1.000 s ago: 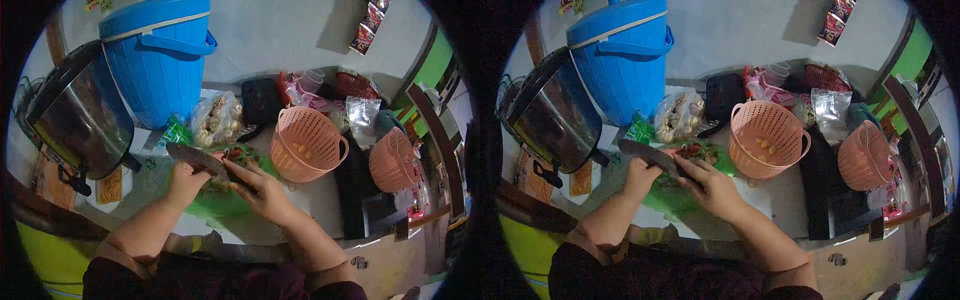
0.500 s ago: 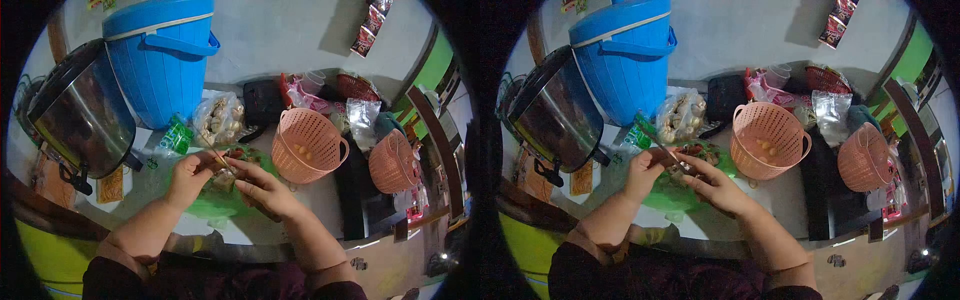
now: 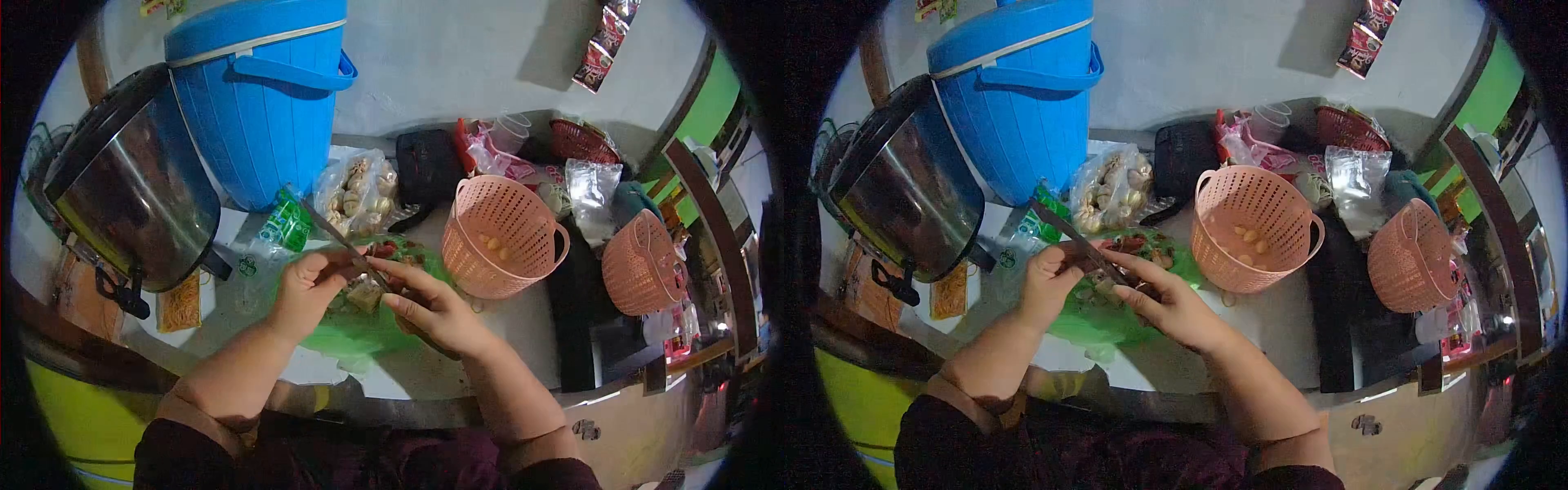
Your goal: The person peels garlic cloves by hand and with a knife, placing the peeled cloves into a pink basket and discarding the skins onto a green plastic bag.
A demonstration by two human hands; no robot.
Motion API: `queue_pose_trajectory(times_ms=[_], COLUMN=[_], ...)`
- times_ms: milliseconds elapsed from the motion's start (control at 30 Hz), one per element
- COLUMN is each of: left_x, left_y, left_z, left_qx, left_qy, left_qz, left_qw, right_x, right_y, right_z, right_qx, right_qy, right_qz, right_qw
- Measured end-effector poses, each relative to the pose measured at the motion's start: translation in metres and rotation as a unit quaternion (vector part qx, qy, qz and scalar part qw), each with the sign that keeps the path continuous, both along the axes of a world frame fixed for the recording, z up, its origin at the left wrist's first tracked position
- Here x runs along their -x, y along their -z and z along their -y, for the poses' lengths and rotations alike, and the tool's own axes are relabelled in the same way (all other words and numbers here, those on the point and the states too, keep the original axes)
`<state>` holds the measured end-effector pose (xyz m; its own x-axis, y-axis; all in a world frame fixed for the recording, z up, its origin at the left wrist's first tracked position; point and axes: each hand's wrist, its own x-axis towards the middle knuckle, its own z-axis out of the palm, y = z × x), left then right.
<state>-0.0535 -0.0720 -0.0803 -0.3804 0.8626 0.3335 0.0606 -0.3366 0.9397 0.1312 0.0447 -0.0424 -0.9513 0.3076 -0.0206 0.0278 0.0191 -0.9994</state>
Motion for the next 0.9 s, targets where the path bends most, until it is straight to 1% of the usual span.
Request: queue_pose_trajectory(times_ms=[100, 200, 300, 400, 533, 567, 667, 767, 900], left_x=[-0.001, -0.003, 0.002, -0.003, 0.000, 0.002, 0.000, 0.001, -0.002], left_y=[-0.001, -0.001, 0.007, -0.002, 0.007, 0.007, 0.001, 0.009, -0.001], left_z=[0.003, 0.001, 0.000, -0.001, -0.004, -0.003, -0.001, -0.001, 0.000], left_qx=[-0.011, -0.017, -0.018, -0.019, -0.028, -0.038, 0.001, 0.005, 0.003], left_qy=[-0.001, -0.002, -0.011, -0.011, -0.026, 0.001, -0.007, -0.011, 0.006], left_qz=[-0.010, 0.029, 0.001, 0.025, 0.059, 0.063, 0.027, 0.050, 0.040], left_qw=[1.000, 0.999, 1.000, 0.999, 0.998, 0.997, 1.000, 0.999, 0.999], right_x=[0.000, 0.001, -0.001, -0.002, -0.001, -0.001, -0.002, 0.000, 0.000], right_y=[-0.009, -0.012, -0.003, -0.006, -0.008, -0.008, -0.014, -0.006, -0.012], right_z=[0.003, 0.003, -0.003, -0.004, 0.001, -0.002, -0.001, -0.002, 0.003], right_qx=[-0.044, 0.055, 0.235, 0.272, 0.234, 0.199, 0.156, 0.138, 0.102], right_qy=[0.006, 0.009, 0.001, -0.003, 0.029, 0.005, -0.022, -0.028, 0.007], right_qz=[0.009, 0.012, -0.020, -0.021, -0.018, -0.018, -0.014, -0.010, -0.002], right_qw=[0.999, 0.998, 0.972, 0.962, 0.972, 0.980, 0.987, 0.990, 0.995])
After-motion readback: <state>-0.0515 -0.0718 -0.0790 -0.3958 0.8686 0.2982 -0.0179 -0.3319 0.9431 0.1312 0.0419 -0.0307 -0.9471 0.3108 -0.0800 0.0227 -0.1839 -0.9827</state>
